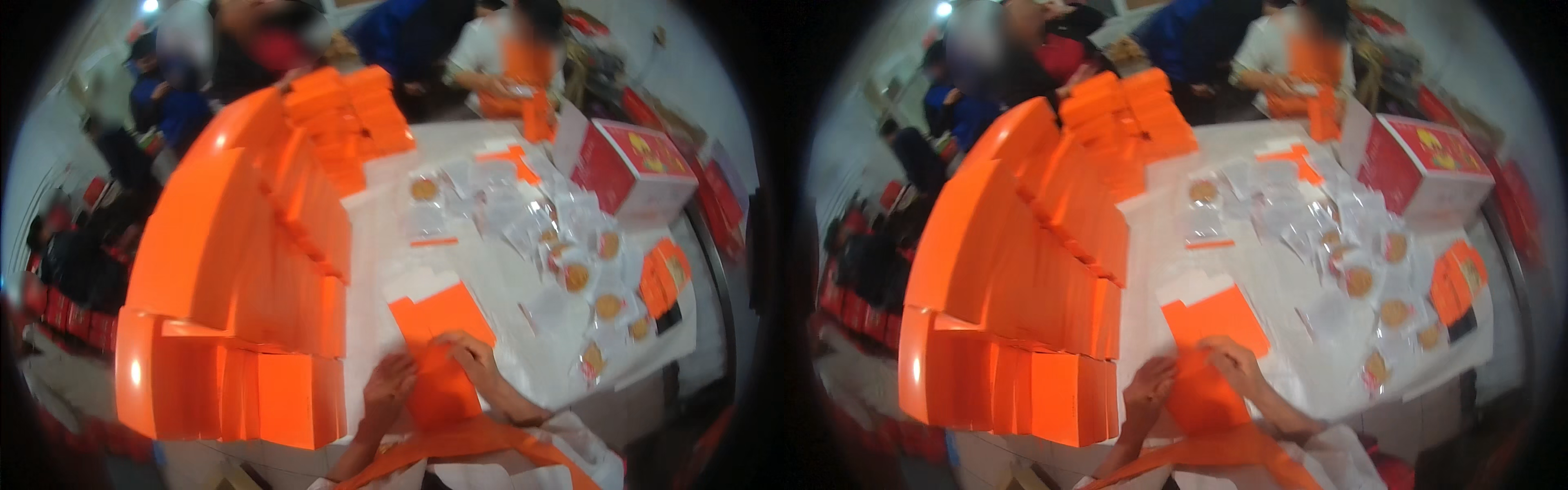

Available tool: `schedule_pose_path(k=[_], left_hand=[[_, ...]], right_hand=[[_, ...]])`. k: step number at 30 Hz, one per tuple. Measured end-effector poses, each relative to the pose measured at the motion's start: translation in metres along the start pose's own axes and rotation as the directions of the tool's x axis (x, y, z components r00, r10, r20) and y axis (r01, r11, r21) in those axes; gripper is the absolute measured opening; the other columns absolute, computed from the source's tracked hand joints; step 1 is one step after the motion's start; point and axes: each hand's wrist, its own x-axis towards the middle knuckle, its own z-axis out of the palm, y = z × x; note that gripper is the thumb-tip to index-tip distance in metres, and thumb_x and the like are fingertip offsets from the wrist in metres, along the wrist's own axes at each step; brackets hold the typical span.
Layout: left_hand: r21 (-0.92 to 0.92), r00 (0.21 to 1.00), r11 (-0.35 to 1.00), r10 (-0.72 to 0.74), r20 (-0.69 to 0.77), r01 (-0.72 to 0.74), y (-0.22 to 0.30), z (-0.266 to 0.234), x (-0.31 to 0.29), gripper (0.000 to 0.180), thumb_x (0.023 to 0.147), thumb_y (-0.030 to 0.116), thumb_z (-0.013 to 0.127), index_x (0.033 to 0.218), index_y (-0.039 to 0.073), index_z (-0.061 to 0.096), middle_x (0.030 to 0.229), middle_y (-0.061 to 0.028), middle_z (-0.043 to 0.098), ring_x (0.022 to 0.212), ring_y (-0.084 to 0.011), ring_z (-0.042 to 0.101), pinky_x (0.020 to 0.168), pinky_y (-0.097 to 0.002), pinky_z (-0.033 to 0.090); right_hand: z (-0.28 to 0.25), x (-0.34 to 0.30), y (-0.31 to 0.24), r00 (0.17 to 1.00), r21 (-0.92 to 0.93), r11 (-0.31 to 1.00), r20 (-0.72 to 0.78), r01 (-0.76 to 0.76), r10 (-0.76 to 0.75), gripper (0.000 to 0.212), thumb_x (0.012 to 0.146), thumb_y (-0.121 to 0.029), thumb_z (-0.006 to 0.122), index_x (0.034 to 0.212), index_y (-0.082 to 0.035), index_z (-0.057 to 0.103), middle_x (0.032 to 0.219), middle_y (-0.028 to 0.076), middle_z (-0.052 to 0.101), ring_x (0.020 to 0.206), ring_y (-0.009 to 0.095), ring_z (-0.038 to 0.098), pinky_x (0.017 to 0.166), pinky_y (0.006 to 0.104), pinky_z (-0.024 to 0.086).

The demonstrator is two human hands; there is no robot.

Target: The person assembles orange cardboard boxes by folding flaps and tucking them into slots. They repeatedly pick up flat orange sheets, fold them into box shapes, and place the finished boxes into a growing stack on the table.

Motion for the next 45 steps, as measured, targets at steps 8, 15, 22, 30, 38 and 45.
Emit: schedule_pose_path(k=[8,15,22,30,38,45], left_hand=[[0.048,0.817,0.972,-0.220,0.533,0.231,0.021,-0.041,0.039,0.039,0.066,0.016,0.075,0.091,0.002,0.048,0.100,-0.0179,0.060,0.088,-0.0308,0.058,0.071,-0.0329,0.048],[-0.497,0.815,0.684,-0.573,0.085,0.533,-0.003,-0.042,0.038,0.025,0.077,0.011,0.066,0.078,0.006,0.042,0.086,-0.0049,0.056,0.077,-0.0085,0.051,0.068,-0.0255,0.044],[-0.577,0.562,0.441,-0.826,0.039,0.687,-0.081,0.013,-0.018,0.020,0.085,0.023,0.059,0.088,0.005,0.052,0.075,0.0018,0.055,0.061,-0.0045,0.047,0.053,-0.0208,0.039],[-0.832,0.587,0.363,-0.807,-0.057,0.419,-0.070,0.020,-0.024,0.044,0.087,0.027,0.056,0.115,0.000,0.035,0.101,-0.0096,0.054,0.088,-0.0126,0.052,0.073,-0.0251,0.044],[-0.716,0.704,0.554,-0.699,-0.124,0.424,-0.051,0.028,-0.027,0.064,0.092,0.028,0.047,0.136,0.001,0.009,0.113,-0.0118,0.047,0.101,-0.0173,0.047,0.088,-0.0309,0.039],[-0.655,0.750,0.687,-0.603,-0.270,0.316,-0.008,0.022,-0.020,0.064,0.092,0.029,0.044,0.137,0.002,0.008,0.118,-0.0100,0.040,0.107,-0.0171,0.041,0.093,-0.0308,0.033]], right_hand=[[-0.007,0.024,-0.061,0.924,0.016,0.997,0.377,0.071,-0.072,0.012,0.084,-0.001,0.051,0.094,-0.001,0.058,0.110,0.011,0.057,0.097,0.019,0.054,0.083,0.0283,0.043],[-0.145,0.175,0.044,0.928,-0.898,0.321,0.197,0.300,-0.316,0.045,0.075,-0.014,0.062,0.115,-0.005,0.046,0.118,0.019,0.046,0.112,0.037,0.042,0.094,0.0439,0.034],[-0.212,0.250,0.085,0.974,-0.983,-0.133,0.100,0.129,0.205,0.051,0.065,-0.014,0.061,0.114,-0.011,0.049,0.103,0.013,0.055,0.101,0.030,0.049,0.084,0.0492,0.036],[-0.207,0.223,0.023,0.951,-0.964,0.194,0.221,0.180,0.215,0.048,0.064,-0.017,0.069,0.108,-0.009,0.053,0.105,0.013,0.054,0.104,0.031,0.048,0.084,0.0430,0.040],[-0.102,0.123,-0.043,0.815,-0.380,0.923,-0.517,0.056,-0.262,0.053,0.077,-0.003,0.058,0.125,-0.002,0.035,0.119,0.009,0.043,0.111,0.018,0.041,0.096,0.0310,0.032],[-0.013,0.062,0.005,0.916,-0.120,0.990,-0.402,-0.069,0.015,0.040,0.079,-0.002,0.056,0.116,-0.005,0.041,0.105,0.006,0.048,0.097,0.017,0.049,0.087,0.0294,0.039]])
